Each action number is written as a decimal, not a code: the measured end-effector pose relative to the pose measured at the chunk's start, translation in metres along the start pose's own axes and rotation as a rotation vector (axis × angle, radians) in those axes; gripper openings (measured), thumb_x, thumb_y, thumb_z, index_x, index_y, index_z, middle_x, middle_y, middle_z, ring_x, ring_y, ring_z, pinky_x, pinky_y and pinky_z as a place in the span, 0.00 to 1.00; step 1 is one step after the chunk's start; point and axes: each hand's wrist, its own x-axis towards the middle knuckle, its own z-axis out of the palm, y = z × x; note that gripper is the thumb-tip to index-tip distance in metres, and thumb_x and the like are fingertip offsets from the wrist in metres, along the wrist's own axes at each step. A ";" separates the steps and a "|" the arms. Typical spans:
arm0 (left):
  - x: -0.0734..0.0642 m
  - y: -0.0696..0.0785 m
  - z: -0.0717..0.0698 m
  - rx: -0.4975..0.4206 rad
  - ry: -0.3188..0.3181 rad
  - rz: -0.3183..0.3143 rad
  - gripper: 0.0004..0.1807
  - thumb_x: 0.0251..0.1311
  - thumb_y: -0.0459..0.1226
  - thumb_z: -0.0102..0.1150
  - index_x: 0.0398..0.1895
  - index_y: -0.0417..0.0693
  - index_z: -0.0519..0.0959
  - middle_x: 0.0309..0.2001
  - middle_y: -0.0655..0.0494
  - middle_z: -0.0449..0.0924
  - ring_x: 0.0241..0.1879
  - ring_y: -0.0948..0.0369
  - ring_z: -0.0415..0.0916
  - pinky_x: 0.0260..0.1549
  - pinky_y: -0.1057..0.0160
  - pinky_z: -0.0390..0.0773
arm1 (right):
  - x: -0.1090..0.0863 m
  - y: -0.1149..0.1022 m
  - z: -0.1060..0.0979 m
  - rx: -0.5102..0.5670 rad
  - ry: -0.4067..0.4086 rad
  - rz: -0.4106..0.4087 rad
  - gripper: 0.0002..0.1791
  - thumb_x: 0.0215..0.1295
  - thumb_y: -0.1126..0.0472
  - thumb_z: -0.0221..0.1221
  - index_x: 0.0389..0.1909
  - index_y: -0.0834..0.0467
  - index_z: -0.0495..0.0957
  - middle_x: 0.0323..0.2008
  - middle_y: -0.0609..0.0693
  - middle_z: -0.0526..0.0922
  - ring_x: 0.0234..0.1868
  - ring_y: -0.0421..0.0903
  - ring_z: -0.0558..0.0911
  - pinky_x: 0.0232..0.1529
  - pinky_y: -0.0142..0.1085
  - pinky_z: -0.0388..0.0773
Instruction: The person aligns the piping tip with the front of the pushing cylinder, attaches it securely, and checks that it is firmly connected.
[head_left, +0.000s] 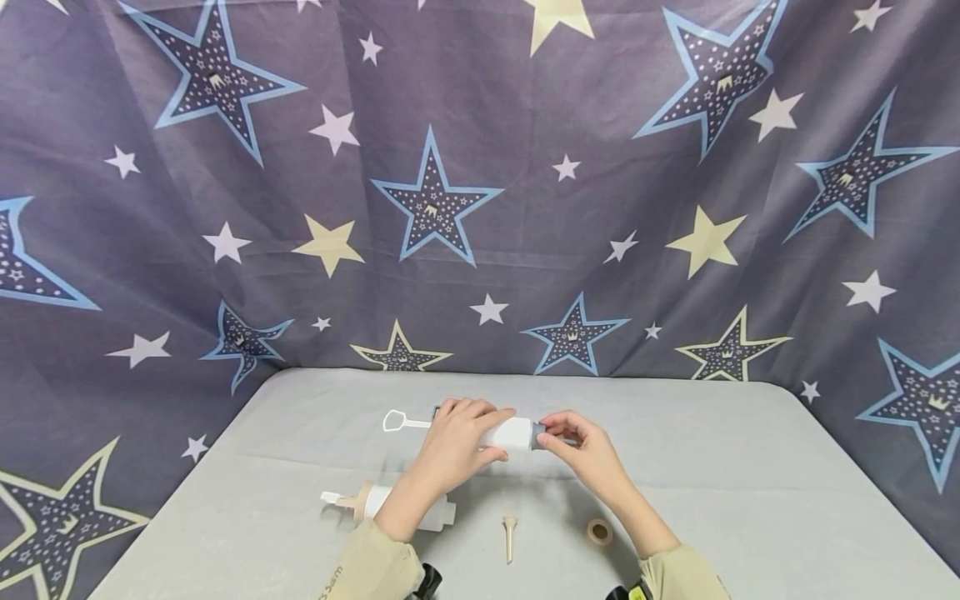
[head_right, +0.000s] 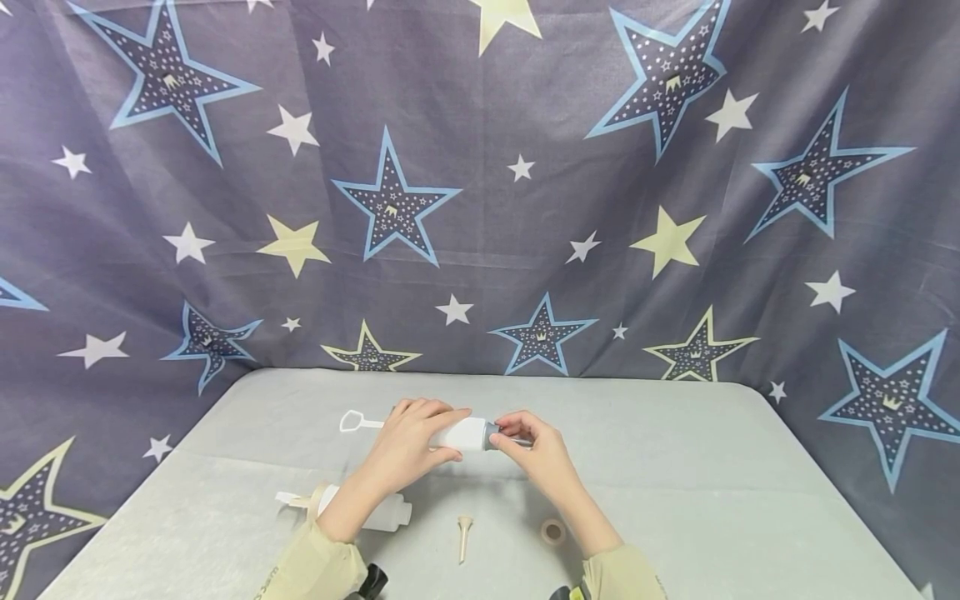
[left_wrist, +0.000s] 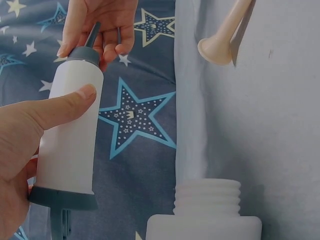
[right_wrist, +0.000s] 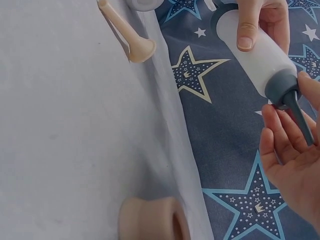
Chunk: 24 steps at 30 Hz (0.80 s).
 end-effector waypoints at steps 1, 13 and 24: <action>0.000 0.000 0.000 0.001 0.001 0.000 0.32 0.41 0.56 0.63 0.54 0.61 0.75 0.42 0.62 0.77 0.43 0.60 0.72 0.45 0.59 0.65 | 0.001 0.004 0.000 0.000 0.001 -0.004 0.11 0.56 0.64 0.60 0.40 0.63 0.77 0.32 0.54 0.81 0.35 0.39 0.79 0.44 0.32 0.74; -0.001 -0.002 0.001 -0.005 -0.018 -0.015 0.32 0.41 0.56 0.63 0.54 0.61 0.75 0.43 0.62 0.78 0.43 0.60 0.72 0.46 0.59 0.65 | 0.003 0.027 0.000 0.043 -0.073 -0.036 0.18 0.52 0.62 0.64 0.45 0.60 0.75 0.37 0.55 0.79 0.39 0.40 0.80 0.45 0.33 0.76; -0.001 -0.002 0.001 -0.002 -0.010 -0.008 0.31 0.41 0.55 0.63 0.54 0.61 0.75 0.43 0.62 0.78 0.43 0.60 0.72 0.45 0.59 0.66 | 0.002 0.026 -0.003 0.046 -0.114 -0.073 0.22 0.52 0.65 0.64 0.49 0.61 0.73 0.39 0.56 0.79 0.40 0.43 0.79 0.47 0.33 0.76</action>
